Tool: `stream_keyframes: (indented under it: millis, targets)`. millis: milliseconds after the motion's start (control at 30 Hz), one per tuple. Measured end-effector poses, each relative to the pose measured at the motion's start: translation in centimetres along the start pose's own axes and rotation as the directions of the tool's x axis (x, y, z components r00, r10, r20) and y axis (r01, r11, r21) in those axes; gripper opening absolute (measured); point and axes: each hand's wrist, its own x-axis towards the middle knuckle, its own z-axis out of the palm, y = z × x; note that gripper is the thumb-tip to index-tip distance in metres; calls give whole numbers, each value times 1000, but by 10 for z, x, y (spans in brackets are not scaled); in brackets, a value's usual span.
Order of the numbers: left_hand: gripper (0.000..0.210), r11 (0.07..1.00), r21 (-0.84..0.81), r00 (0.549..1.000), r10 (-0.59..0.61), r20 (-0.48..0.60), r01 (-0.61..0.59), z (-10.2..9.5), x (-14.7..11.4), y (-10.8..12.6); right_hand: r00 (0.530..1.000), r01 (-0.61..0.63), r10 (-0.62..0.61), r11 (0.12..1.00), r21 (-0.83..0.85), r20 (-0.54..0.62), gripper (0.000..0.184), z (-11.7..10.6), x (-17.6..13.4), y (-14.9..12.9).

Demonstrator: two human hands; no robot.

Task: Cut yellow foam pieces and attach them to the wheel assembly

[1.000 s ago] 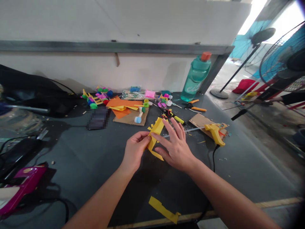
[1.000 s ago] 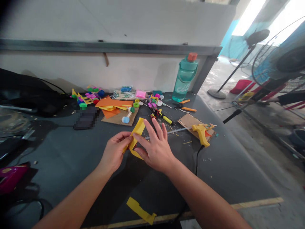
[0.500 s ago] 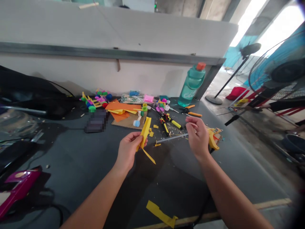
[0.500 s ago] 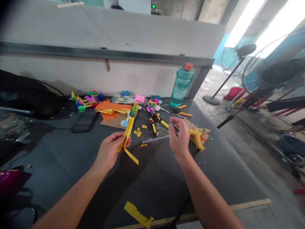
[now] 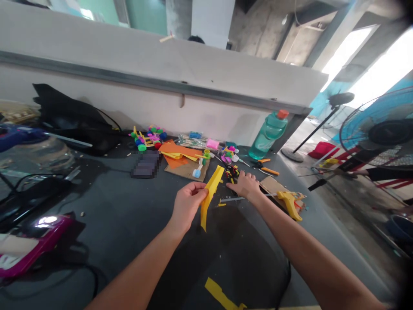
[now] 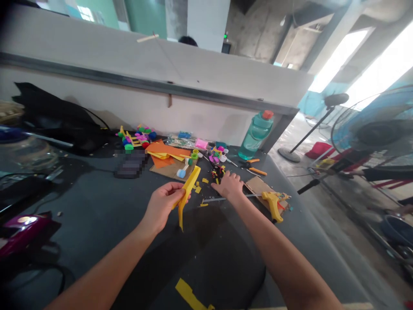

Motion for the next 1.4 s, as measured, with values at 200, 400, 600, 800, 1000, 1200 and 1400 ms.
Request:
stream_keyframes:
  millis: [200,400,600,800,1000,1200,1400]
  targets:
    - [20,980,185,997,72,-26,-66,-10,7,-8,998,-41,31,985,169,62,66,-22,-1,9]
    - [21,955,286,990,108,-92,-77,-21,16,-6,874,-101,-411,365,926,258,43,-49,-68,32]
    - [28,912,400,980,152,-129,-88,-33,24,1,682,-253,-673,149,956,285,42,-39,-113,41]
    - [23,707,691,936,329,-128,-154,-30,16,13,640,-199,-690,276,940,338,43,-38,-115,39]
    - [24,674,718,947,316,-64,-177,-26,12,12,622,-171,-705,301,938,340,43,-31,-118,34]
    - [32,871,485,994,103,-27,-77,-30,15,15,601,-152,-737,274,950,309,39,-24,-118,32]
    - [32,959,283,1000,-15,-22,21,-26,13,22,614,-180,-728,248,952,305,41,-23,-118,31]
